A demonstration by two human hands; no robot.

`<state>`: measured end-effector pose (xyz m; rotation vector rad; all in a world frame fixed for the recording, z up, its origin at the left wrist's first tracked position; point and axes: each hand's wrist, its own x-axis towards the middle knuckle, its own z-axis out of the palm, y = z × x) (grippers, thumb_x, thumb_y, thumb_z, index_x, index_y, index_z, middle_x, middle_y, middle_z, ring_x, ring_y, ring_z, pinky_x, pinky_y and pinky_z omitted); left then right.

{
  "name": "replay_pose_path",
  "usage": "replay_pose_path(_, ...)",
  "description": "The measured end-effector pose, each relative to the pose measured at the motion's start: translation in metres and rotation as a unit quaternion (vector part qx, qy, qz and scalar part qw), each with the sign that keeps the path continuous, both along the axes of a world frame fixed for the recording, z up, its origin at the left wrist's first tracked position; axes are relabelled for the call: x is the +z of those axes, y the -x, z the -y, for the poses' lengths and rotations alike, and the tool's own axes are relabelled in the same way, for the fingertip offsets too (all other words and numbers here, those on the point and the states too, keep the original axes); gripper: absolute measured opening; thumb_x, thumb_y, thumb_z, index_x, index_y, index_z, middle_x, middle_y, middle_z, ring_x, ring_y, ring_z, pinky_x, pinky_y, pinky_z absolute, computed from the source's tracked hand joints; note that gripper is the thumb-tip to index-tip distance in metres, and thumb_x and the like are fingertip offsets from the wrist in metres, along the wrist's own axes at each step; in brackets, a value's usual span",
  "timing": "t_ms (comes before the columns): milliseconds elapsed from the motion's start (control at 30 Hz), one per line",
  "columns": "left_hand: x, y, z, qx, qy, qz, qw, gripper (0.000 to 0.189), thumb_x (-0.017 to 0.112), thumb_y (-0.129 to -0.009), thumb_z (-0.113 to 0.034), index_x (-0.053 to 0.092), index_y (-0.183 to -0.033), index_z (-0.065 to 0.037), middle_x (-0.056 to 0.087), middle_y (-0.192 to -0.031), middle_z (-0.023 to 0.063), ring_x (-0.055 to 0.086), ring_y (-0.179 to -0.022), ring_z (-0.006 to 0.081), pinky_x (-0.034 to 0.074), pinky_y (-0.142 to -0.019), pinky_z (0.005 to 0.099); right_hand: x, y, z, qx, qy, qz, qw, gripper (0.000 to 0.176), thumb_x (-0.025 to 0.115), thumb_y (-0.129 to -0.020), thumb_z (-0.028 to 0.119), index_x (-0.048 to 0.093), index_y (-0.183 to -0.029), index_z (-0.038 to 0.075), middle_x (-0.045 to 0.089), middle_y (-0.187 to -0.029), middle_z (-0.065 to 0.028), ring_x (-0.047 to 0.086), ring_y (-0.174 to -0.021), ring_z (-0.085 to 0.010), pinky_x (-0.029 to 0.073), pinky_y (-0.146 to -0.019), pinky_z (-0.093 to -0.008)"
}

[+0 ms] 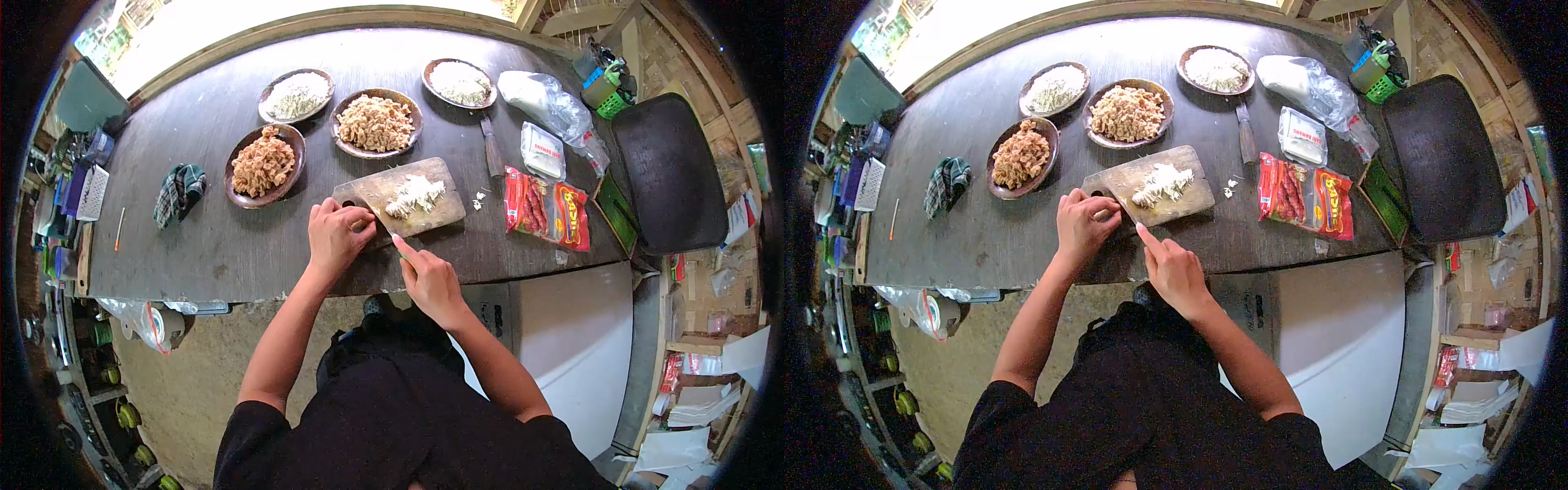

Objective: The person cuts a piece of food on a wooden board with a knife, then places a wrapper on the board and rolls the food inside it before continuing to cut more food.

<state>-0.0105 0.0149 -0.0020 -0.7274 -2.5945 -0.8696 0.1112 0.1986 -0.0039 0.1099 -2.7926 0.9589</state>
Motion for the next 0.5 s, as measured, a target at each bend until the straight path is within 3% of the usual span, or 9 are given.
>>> replay_pose_path(133, 0.008, -0.002, 0.002, -0.007, 0.028, 0.018, 0.999, 0.009, 0.083, -0.077, -0.023, 0.082, -0.085, -0.018, 0.08, -0.094, -0.0066, 0.056, -0.081, 0.0183, 0.042, -0.08, 0.0335, 0.003, 0.002, -0.004, 0.006, -0.005, -0.007, 1.0, 0.051, 0.065, -0.097, 0.013, 0.059, -0.147, 0.02, 0.061, -0.074, -0.0162, 0.065, -0.066, -0.0388, 0.055, -0.061, -0.0505)
replay_pose_path(267, 0.002, 0.0, 0.002, -0.012, 0.023, -0.008, 1.0, 0.009, 0.081, -0.076, -0.025, 0.081, -0.084, -0.02, 0.078, -0.09, -0.0072, 0.056, -0.084, 0.0187, 0.042, -0.079, 0.0343, 0.004, -0.005, -0.008, -0.007, 0.007, -0.01, 1.0, 0.054, 0.069, -0.095, 0.008, 0.059, -0.147, 0.018, 0.062, -0.076, -0.0174, 0.064, -0.067, -0.0382, 0.051, -0.062, -0.0476)
replay_pose_path(333, 0.0, 0.001, 0.001, -0.018, 0.005, -0.015, 1.0, 0.009, 0.081, -0.076, -0.025, 0.081, -0.083, -0.019, 0.078, -0.089, -0.0072, 0.056, -0.083, 0.019, 0.042, -0.079, 0.0342, 0.004, -0.008, -0.01, -0.001, 0.016, -0.031, 0.999, 0.051, 0.066, -0.097, 0.013, 0.059, -0.147, 0.02, 0.061, -0.074, -0.0161, 0.065, -0.066, -0.0385, 0.054, -0.061, -0.0506)
replay_pose_path(500, 0.003, 0.001, 0.002, -0.012, 0.022, 0.02, 0.999, 0.01, 0.083, -0.075, -0.022, 0.081, -0.083, -0.016, 0.079, -0.093, -0.0052, 0.056, -0.082, 0.0198, 0.044, -0.081, 0.035, 0.009, -0.017, -0.006, 0.011, 0.025, -0.002, 1.0, 0.054, 0.069, -0.094, 0.008, 0.059, -0.147, 0.017, 0.062, -0.076, -0.0173, 0.064, -0.068, -0.038, 0.05, -0.062, -0.0478)
